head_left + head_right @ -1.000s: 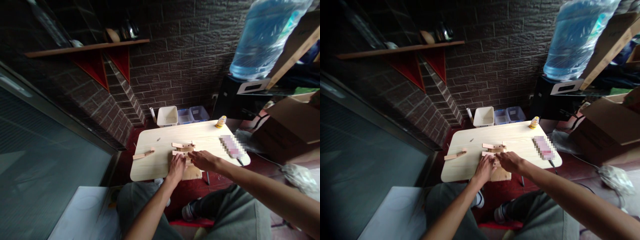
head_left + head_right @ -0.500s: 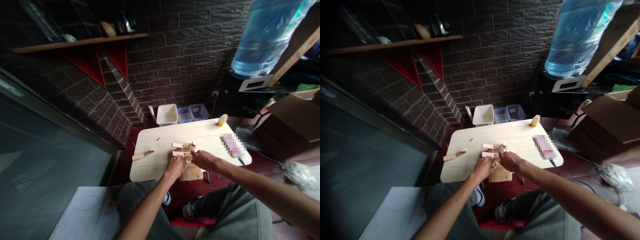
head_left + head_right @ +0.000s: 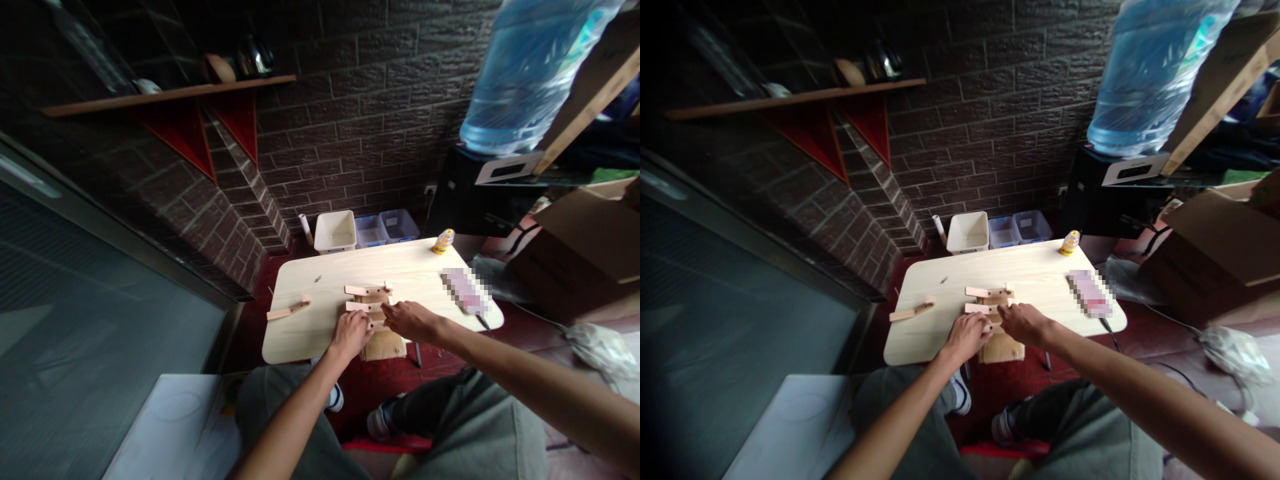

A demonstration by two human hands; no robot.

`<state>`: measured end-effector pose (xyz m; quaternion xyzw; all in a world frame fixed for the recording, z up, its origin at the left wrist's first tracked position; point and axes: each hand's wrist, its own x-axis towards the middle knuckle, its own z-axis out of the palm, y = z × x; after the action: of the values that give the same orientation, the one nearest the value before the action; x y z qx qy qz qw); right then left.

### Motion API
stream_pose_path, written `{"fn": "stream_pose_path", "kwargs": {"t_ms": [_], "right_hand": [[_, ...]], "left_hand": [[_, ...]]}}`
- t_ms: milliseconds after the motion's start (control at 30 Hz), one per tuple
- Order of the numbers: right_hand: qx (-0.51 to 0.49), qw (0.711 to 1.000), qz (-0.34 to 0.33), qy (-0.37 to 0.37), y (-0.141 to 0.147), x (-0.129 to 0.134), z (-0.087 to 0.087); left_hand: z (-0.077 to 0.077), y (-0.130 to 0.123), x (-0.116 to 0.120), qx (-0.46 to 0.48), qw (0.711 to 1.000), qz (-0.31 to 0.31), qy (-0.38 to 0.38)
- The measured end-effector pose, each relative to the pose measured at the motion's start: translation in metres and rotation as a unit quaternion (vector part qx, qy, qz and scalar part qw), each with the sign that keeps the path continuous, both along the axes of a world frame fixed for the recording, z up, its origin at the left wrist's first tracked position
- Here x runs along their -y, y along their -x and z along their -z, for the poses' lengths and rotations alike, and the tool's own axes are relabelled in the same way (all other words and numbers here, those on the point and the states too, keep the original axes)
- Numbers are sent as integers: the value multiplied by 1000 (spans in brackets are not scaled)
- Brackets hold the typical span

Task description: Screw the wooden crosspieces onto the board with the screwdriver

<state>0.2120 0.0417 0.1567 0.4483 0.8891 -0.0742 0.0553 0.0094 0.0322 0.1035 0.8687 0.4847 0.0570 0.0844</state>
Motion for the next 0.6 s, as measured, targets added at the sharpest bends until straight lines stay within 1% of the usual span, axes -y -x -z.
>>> {"fn": "stream_pose_path", "kwargs": {"t_ms": [133,367,433,600], "right_hand": [[-2,999,-36,-13,3,-4,1],[-29,995,-96,-7,-6,-10,9],[-24,996,-91,-8,-6,-11,11],[-16,999,-32,-3,5,-13,17]], "left_hand": [[1,0,-3,-10,1000,0,-2],[6,1,-8,-11,1000,3,16],[8,2,-8,-8,1000,4,13],[10,2,-8,-11,1000,-4,5]]}}
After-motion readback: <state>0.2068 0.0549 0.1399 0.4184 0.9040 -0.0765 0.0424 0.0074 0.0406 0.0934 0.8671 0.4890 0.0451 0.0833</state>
